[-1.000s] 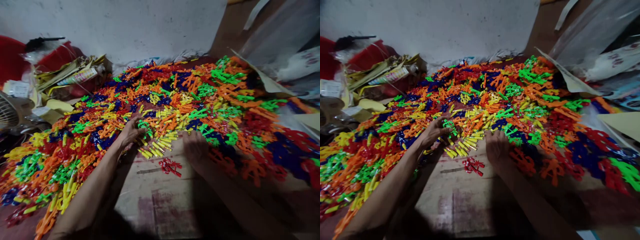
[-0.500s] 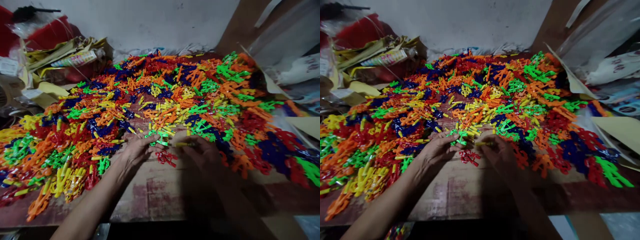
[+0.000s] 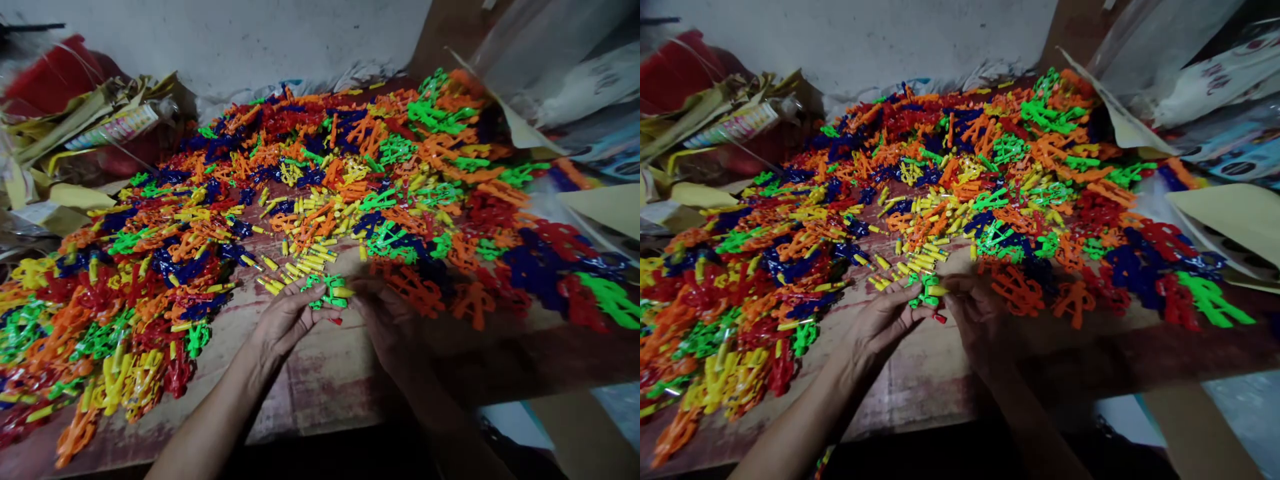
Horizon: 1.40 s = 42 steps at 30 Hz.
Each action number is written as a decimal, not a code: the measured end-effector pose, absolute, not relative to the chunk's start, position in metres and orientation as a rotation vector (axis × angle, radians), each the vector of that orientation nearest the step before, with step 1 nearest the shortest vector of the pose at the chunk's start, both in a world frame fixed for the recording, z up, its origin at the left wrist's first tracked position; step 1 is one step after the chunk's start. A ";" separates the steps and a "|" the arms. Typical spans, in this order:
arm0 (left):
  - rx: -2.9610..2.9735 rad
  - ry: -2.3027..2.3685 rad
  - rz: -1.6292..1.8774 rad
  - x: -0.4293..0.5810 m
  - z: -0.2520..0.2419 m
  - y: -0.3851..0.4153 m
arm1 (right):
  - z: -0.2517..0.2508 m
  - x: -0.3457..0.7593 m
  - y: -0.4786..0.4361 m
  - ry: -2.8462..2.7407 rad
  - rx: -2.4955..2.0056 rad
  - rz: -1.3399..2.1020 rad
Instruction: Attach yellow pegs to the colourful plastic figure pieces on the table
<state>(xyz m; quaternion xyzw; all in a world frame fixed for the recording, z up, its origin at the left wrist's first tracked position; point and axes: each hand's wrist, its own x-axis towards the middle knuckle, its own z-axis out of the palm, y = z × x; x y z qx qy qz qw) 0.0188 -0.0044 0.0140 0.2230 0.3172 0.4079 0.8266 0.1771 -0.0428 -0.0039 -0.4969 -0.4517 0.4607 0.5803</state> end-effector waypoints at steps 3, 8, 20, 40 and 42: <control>0.594 0.700 0.947 0.019 0.014 -0.011 | -0.003 0.178 -0.048 -1.088 -1.197 1.034; 0.628 0.768 0.916 0.018 0.017 -0.016 | -0.009 0.181 -0.044 -0.992 -1.185 1.180; 0.715 0.910 1.099 0.028 0.007 -0.030 | 0.004 0.179 -0.048 -0.961 -1.274 1.178; 2.226 2.157 1.271 -0.122 0.075 -0.001 | -0.032 0.172 -0.051 -1.822 -1.384 0.381; 2.148 1.796 0.840 -0.077 0.053 -0.019 | -0.029 0.175 -0.052 -1.889 -1.431 0.305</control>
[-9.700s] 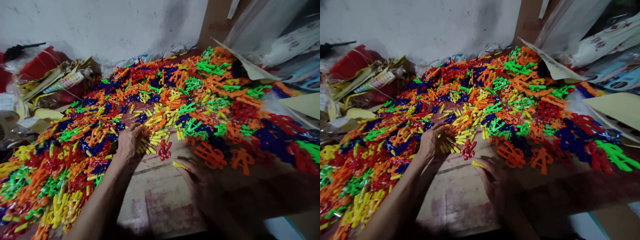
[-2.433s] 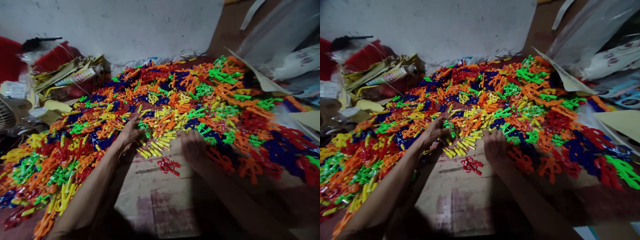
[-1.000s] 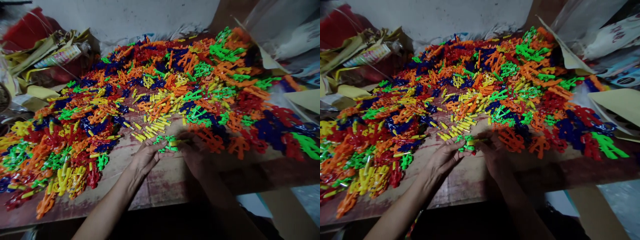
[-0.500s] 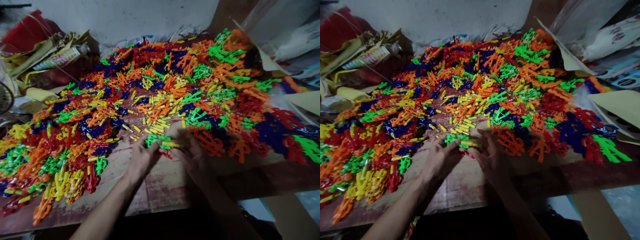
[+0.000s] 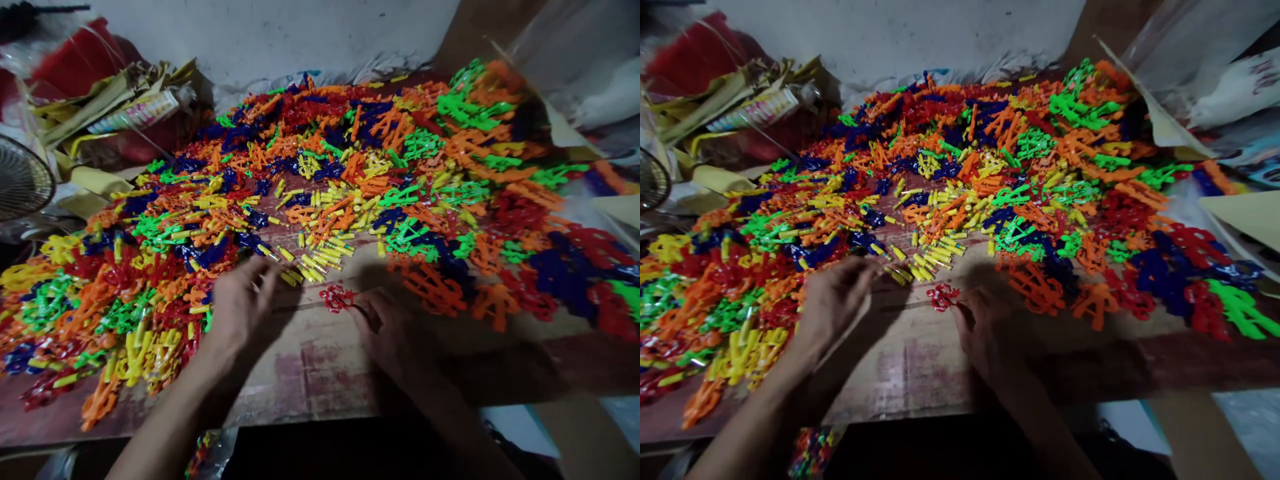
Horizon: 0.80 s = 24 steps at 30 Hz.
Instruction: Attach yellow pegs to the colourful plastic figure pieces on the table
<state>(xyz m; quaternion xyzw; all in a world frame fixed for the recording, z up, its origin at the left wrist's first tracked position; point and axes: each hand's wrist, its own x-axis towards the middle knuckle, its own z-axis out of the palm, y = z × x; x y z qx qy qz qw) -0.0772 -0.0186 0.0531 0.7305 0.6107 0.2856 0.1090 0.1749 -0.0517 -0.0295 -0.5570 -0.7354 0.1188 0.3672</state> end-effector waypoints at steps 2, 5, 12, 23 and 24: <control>2.138 1.651 0.540 -0.037 0.038 -0.029 | -0.027 0.179 -0.053 -1.979 -1.476 0.248; 2.242 1.570 0.329 0.002 0.027 -0.029 | -0.027 0.186 -0.056 -2.072 -1.511 0.255; 2.193 1.501 0.317 0.014 0.001 -0.031 | -0.015 0.206 -0.036 -2.098 -1.342 0.549; 1.030 1.000 0.814 -0.015 0.004 -0.007 | -0.003 0.171 0.058 -2.298 -1.629 0.054; 0.980 0.976 0.830 -0.017 0.004 -0.004 | -0.004 0.168 0.059 -2.330 -1.645 0.022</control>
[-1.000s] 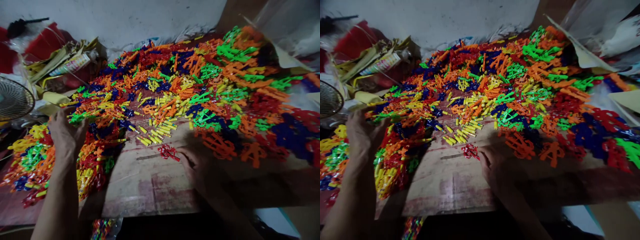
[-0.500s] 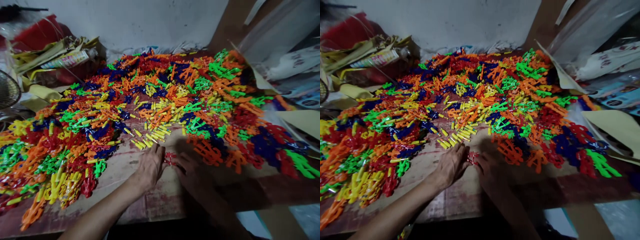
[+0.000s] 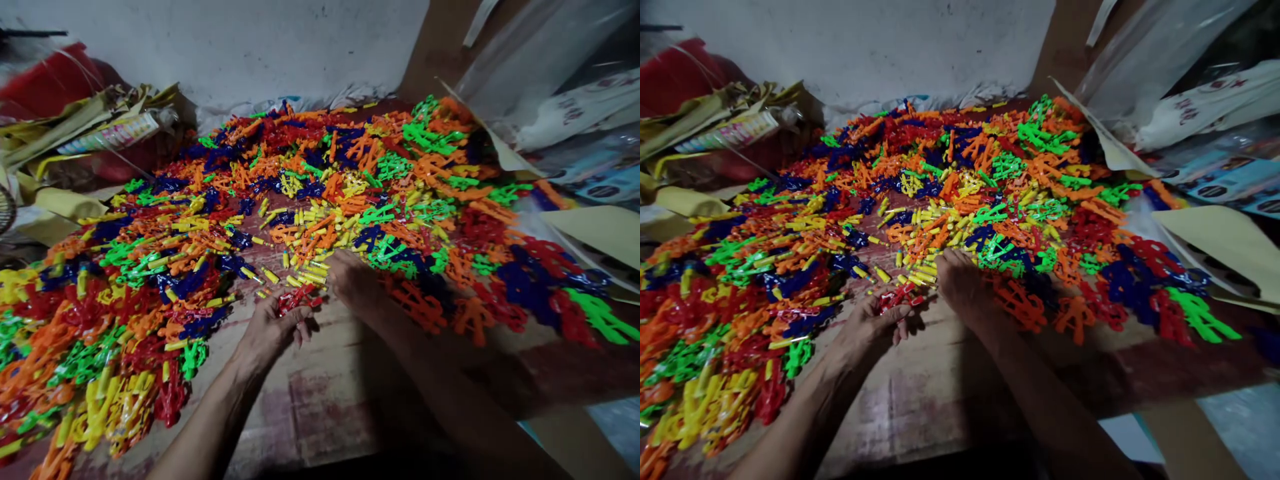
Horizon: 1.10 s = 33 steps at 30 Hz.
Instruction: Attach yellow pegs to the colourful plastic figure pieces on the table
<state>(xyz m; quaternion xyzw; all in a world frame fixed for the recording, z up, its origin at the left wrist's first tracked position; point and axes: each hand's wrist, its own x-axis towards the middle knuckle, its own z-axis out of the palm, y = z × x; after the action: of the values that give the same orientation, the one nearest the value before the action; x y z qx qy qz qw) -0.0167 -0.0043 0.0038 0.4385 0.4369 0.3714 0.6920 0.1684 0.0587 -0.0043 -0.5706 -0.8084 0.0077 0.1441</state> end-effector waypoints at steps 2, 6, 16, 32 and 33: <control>0.881 0.952 0.884 -0.019 0.002 -0.003 | -0.006 0.166 0.059 -2.361 -1.670 -0.041; 0.771 0.938 0.944 -0.019 -0.001 -0.006 | -0.005 0.171 0.057 -2.284 -1.698 -0.100; 0.828 0.815 0.788 -0.006 0.013 -0.015 | 0.002 0.185 -0.020 -1.156 -1.213 1.416; 1.096 0.799 0.676 -0.003 0.005 -0.016 | -0.006 0.191 -0.035 -1.020 -1.006 1.614; 1.103 0.806 0.669 -0.004 0.004 -0.016 | -0.007 0.191 -0.034 -0.991 -0.976 1.659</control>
<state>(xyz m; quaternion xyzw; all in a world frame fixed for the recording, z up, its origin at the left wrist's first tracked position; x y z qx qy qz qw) -0.0038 -0.0162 0.0045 0.4998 0.3652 0.3031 0.7245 0.1907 -0.0343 -0.0067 -0.3979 -0.4043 0.6769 0.4691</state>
